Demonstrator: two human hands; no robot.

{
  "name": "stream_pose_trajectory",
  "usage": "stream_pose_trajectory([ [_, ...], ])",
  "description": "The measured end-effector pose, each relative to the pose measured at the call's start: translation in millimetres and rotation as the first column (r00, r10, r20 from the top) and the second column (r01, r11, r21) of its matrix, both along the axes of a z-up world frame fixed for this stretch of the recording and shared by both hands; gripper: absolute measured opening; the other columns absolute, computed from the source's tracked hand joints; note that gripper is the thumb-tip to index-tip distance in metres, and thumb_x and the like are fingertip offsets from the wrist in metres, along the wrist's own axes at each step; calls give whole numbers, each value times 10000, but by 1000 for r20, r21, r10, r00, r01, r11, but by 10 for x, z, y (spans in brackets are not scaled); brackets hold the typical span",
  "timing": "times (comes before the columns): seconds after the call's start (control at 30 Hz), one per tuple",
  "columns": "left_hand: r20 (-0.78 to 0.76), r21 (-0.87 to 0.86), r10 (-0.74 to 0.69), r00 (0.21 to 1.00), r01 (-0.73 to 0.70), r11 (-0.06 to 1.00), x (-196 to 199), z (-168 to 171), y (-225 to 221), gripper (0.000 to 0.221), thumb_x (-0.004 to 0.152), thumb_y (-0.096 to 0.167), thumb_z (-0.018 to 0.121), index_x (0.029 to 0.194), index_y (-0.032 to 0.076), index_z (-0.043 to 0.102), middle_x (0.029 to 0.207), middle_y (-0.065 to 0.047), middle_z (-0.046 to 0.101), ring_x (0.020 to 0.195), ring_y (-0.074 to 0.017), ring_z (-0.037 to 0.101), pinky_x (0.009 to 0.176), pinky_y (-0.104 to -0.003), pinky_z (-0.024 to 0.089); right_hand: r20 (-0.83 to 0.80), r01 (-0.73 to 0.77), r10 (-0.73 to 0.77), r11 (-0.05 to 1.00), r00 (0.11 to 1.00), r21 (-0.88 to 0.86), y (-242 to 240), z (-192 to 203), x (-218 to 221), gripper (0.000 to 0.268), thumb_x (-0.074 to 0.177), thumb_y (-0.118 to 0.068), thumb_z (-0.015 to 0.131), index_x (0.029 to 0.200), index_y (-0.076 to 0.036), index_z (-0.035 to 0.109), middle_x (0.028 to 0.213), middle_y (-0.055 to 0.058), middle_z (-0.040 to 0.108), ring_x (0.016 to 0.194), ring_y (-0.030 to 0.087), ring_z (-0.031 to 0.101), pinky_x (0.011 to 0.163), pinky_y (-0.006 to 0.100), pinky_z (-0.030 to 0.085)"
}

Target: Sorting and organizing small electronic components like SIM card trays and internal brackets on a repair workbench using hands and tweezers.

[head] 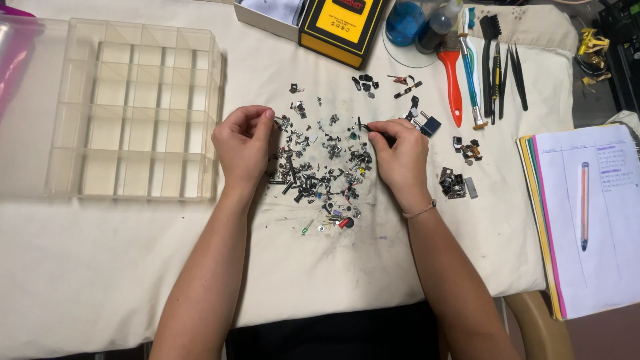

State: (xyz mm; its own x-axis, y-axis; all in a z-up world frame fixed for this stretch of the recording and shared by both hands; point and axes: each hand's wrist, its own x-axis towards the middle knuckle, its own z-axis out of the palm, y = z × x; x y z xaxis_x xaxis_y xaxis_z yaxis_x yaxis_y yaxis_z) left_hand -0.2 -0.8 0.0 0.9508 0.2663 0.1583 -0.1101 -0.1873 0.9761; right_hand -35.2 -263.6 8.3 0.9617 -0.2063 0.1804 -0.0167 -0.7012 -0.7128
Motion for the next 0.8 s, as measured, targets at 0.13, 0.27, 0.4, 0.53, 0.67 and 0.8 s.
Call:
stream_pose_trajectory([
  [0.13, 6, -5, -11, 1000, 11, 1000, 6, 7, -2, 56, 918, 57, 756, 954, 85, 788, 660, -31, 720, 530, -72, 607, 569, -211, 500, 24, -3, 1, 995, 1000, 98, 14, 118, -39, 189, 865, -17, 801, 1014, -130, 823, 891, 55, 738, 850, 220, 725, 785, 308, 582],
  [0.27, 10, -2, -11, 1000, 11, 1000, -3, 3, -3, 57, 920, 39, 753, 957, 68, 786, 662, -42, 720, 532, -76, 606, 569, -212, 497, -65, 28, -3, 922, 998, 386, 32, 189, -100, 179, 871, -63, 804, 1041, -119, 816, 844, -6, 727, 773, 37, 637, 737, 184, 566],
  [0.4, 3, -11, -14, 1000, 14, 1000, -6, 20, 0, 57, 919, 49, 753, 958, 77, 784, 668, -39, 720, 542, -71, 607, 573, -217, 502, -39, 17, 0, 900, 999, 436, 4, 191, -115, 181, 864, -39, 813, 1038, -89, 815, 832, 30, 719, 743, 33, 615, 691, 181, 554],
  [0.53, 14, 11, -10, 1000, 10, 1000, -10, 0, -1, 56, 915, 42, 760, 948, 78, 788, 658, -39, 719, 529, -80, 609, 567, -214, 494, 0, 3, -3, 917, 1000, 398, -2, 152, -110, 191, 854, -28, 816, 1030, -100, 820, 852, 25, 723, 740, 40, 609, 685, 162, 538],
  [0.67, 20, 17, -8, 1000, 8, 1000, -11, -8, -12, 53, 918, 52, 764, 948, 87, 789, 653, -29, 717, 523, -71, 603, 564, -211, 495, 64, 26, -41, 974, 997, 227, -39, 191, -2, 188, 855, 8, 811, 1015, -88, 824, 879, 69, 731, 765, 140, 663, 699, 244, 561],
  [0.8, 18, 26, -1, 1000, 0, 1000, 3, -23, -5, 52, 918, 53, 764, 944, 88, 792, 653, -25, 720, 519, -73, 605, 555, -209, 494, 107, 66, -62, 997, 992, -30, -121, 168, 319, 190, 850, 33, 793, 1007, -71, 820, 898, 100, 730, 790, 247, 711, 707, 337, 593],
])
